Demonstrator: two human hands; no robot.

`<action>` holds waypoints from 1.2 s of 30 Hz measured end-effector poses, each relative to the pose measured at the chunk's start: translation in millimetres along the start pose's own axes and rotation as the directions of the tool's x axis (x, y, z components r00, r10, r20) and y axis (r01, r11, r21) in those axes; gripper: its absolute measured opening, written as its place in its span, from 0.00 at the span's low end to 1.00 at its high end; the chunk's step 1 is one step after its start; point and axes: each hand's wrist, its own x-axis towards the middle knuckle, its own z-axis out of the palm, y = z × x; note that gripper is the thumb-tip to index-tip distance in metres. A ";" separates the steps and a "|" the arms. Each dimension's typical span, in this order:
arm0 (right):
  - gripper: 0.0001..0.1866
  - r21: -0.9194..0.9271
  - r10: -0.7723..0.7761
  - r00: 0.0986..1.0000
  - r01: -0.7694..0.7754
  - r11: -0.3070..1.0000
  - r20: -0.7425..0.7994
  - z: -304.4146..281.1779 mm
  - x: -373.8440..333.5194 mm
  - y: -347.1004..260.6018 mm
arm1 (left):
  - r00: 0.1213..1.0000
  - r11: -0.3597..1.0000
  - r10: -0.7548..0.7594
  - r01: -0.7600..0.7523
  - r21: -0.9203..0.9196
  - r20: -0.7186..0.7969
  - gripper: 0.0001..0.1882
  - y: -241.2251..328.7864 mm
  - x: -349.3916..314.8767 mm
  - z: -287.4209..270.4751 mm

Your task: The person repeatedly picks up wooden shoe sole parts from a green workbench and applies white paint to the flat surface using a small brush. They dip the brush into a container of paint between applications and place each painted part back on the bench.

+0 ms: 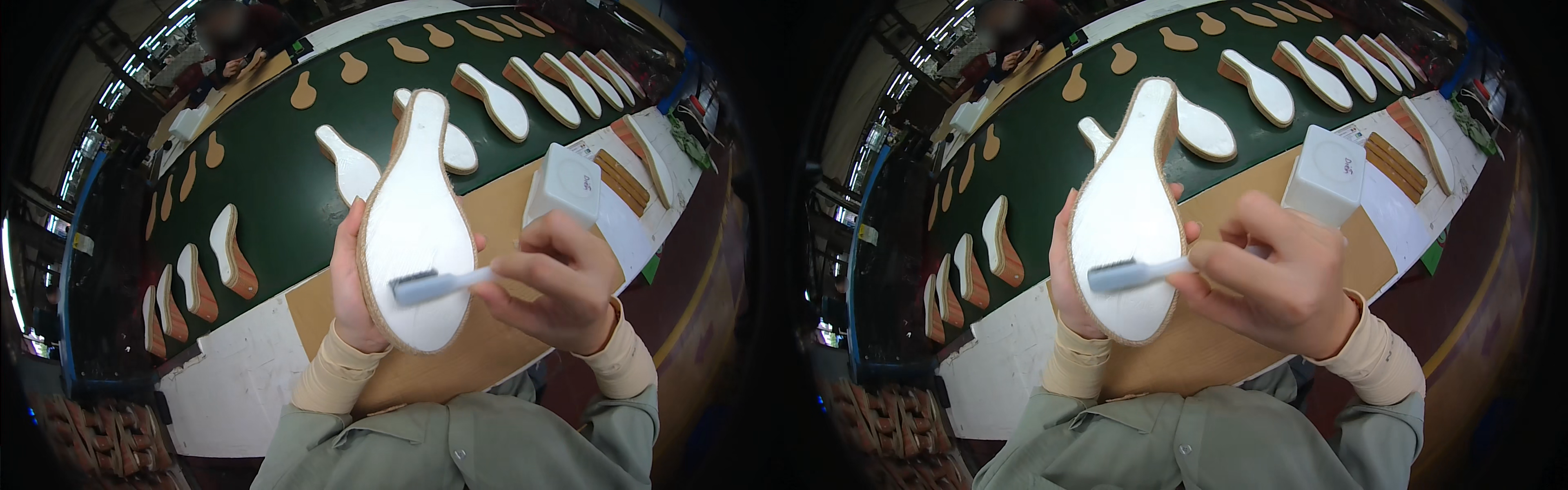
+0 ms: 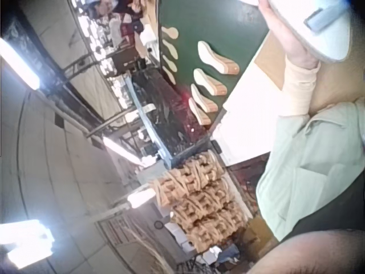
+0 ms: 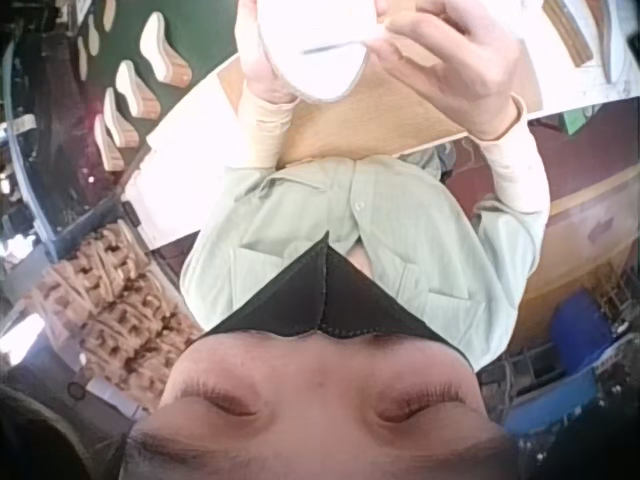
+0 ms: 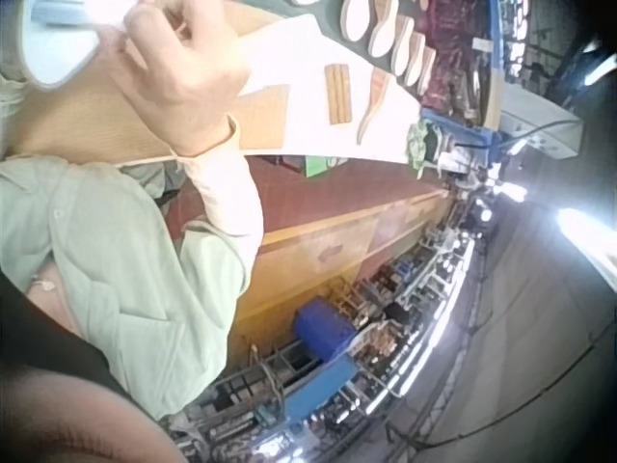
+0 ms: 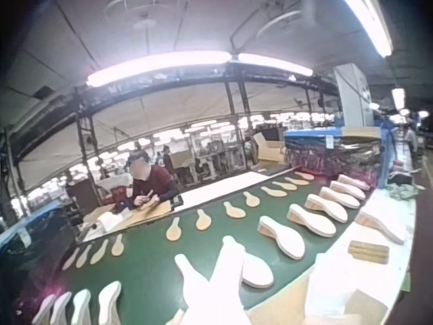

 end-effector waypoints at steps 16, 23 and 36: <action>0.12 0.226 -0.131 0.958 0.074 0.971 0.253 -22.0 -15.6 11.7 | 0.953 0.942 -0.300 0.304 -0.143 0.046 0.36 4.2 -5.2 -11.9; 0.11 0.135 -0.111 0.975 0.086 0.987 0.191 -21.6 -15.3 20.6 | 0.919 0.899 -0.388 0.361 -0.249 -0.072 0.38 6.3 -12.7 0.6; 0.12 0.260 -0.104 0.946 0.022 0.965 0.307 -30.4 -28.9 14.7 | 0.896 0.843 -0.436 0.439 -0.311 0.083 0.38 5.5 -18.7 -12.1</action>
